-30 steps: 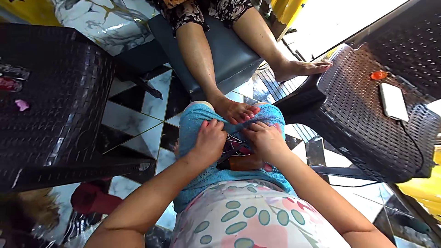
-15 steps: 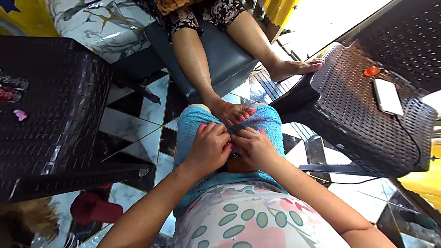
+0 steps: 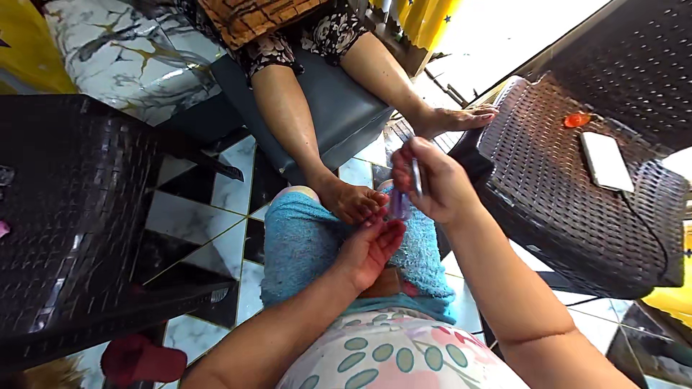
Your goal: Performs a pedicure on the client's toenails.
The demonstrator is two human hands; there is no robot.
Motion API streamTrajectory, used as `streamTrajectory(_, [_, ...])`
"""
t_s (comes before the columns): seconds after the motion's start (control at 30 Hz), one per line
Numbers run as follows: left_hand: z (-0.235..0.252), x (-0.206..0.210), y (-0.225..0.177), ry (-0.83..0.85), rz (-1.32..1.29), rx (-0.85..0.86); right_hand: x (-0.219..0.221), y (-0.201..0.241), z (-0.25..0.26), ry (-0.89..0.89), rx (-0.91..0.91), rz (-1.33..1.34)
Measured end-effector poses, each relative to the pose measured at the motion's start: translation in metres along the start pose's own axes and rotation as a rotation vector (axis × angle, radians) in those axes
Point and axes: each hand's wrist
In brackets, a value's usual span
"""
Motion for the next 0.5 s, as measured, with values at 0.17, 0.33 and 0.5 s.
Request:
streamTrajectory(0.17, [0.024,0.005,0.004,-0.117,-0.248,0.082,-0.001,-0.025,0.059,-0.001,0.469,-0.298])
streamTrajectory(0.33, [0.026,0.004,-0.001,-0.153,-0.290,0.131,0.007,-0.005,0.063,-0.066,0.391,-0.239])
streamTrajectory(0.5, [0.035,0.009,-0.001,-0.220,-0.304,0.137,-0.012,-0.020,0.057,0.224,0.393,-0.222])
Point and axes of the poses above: each hand's wrist, its own z-axis towards the middle knuckle, its own x-axis out of the palm, y = z × x, and after that the axes turned 13 degrees about y, right-handed
